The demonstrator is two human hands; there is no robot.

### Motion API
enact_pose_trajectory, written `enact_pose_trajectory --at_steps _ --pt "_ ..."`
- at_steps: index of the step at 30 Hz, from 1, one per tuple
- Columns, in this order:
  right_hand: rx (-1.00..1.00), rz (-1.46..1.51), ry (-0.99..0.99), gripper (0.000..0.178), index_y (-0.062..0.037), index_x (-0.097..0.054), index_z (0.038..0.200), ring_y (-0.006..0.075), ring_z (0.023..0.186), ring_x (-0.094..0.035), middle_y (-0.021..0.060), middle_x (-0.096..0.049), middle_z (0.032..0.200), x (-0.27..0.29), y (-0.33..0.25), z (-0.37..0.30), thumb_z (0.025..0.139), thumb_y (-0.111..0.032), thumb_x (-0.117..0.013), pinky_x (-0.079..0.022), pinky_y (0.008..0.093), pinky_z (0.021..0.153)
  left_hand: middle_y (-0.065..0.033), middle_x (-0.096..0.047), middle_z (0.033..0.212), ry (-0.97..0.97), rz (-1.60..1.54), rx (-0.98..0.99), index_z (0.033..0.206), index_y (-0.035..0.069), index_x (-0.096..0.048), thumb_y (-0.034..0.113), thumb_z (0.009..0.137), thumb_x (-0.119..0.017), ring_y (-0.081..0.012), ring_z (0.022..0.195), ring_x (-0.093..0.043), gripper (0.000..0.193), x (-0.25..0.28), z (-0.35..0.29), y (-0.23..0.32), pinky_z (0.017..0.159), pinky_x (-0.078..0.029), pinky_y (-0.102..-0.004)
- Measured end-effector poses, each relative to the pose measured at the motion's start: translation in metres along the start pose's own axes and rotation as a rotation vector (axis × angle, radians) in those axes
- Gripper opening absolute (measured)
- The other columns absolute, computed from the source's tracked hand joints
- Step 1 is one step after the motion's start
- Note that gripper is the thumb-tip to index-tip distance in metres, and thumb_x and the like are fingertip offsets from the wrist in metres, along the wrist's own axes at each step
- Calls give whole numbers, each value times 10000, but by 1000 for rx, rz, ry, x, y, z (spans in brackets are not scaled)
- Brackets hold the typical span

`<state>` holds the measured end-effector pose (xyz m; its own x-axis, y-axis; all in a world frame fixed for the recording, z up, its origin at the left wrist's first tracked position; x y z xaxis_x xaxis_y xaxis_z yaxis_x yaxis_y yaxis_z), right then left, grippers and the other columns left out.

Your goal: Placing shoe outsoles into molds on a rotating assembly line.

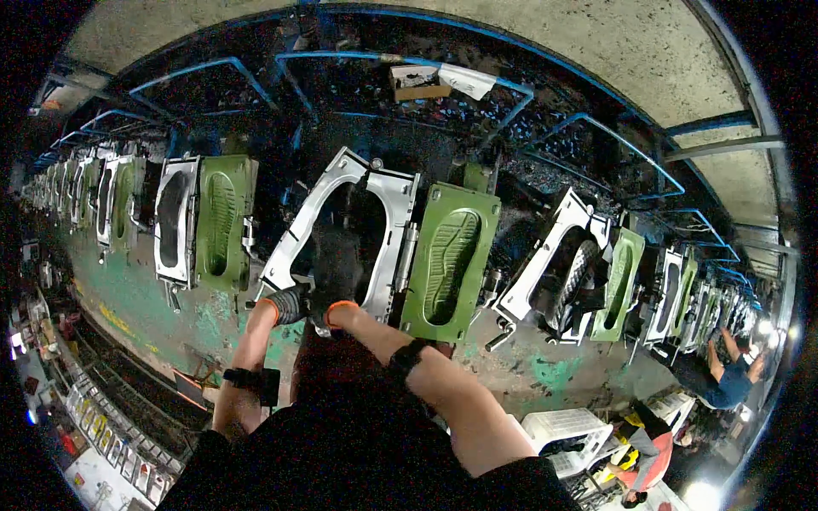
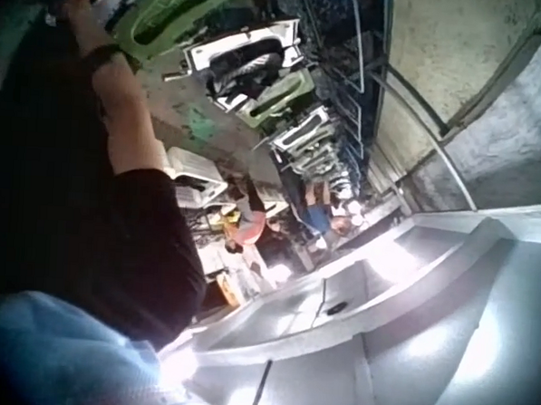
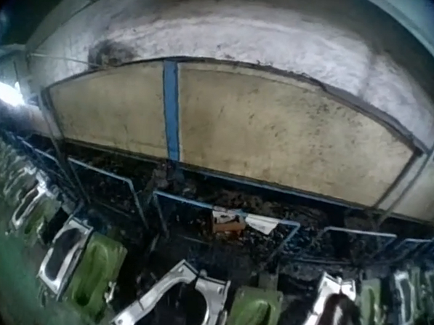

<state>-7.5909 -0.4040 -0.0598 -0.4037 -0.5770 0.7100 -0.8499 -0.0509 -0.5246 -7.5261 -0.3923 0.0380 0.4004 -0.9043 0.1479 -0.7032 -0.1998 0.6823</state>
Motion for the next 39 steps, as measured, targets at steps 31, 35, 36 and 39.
enact_pose_trajectory --at_steps 31,35,36,39 --pt "290 -224 319 285 -154 -729 1063 377 1009 -710 149 -742 1054 276 -30 -36 828 -313 -701 -545 544 875 -174 -533 1513 1016 667 131 1519 -4 -442 156 1019 -482 -379 1364 -517 526 17 45 43 1182 -386 -407" --pt "642 -842 -220 352 -224 -728 1243 297 1370 -547 23 -723 1284 171 -24 35 908 -302 -653 -273 685 1168 -195 -484 1542 720 503 48 1517 21 -443 236 1046 -494 -337 1432 -443 520 3 38 85 1189 -364 -451" --pt "681 -870 -265 356 -223 -731 1258 320 1383 -533 26 -708 1330 175 -52 35 930 -322 -633 -275 676 1177 -198 -467 1556 635 533 82 1521 29 -439 268 1036 -516 -344 1434 -438 547 0 17 72 1187 -365 -463" --pt "556 -895 15 429 -216 -706 1332 353 1437 -469 78 -583 1504 199 -44 46 928 -344 -640 -280 694 1157 -255 -484 1513 738 595 180 1546 2 -382 518 791 -770 -418 1375 -487 993 55 -38 86 1160 -401 -485"
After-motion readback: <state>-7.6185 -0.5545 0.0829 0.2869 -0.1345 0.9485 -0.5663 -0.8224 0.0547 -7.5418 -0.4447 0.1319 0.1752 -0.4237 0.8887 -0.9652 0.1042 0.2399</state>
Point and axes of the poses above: each hand's wrist, its own z-axis towards the middle knuckle, its own x-axis out of the back of the hand, y = z × x, the point moved 8 cm from there along z, towards the middle knuckle
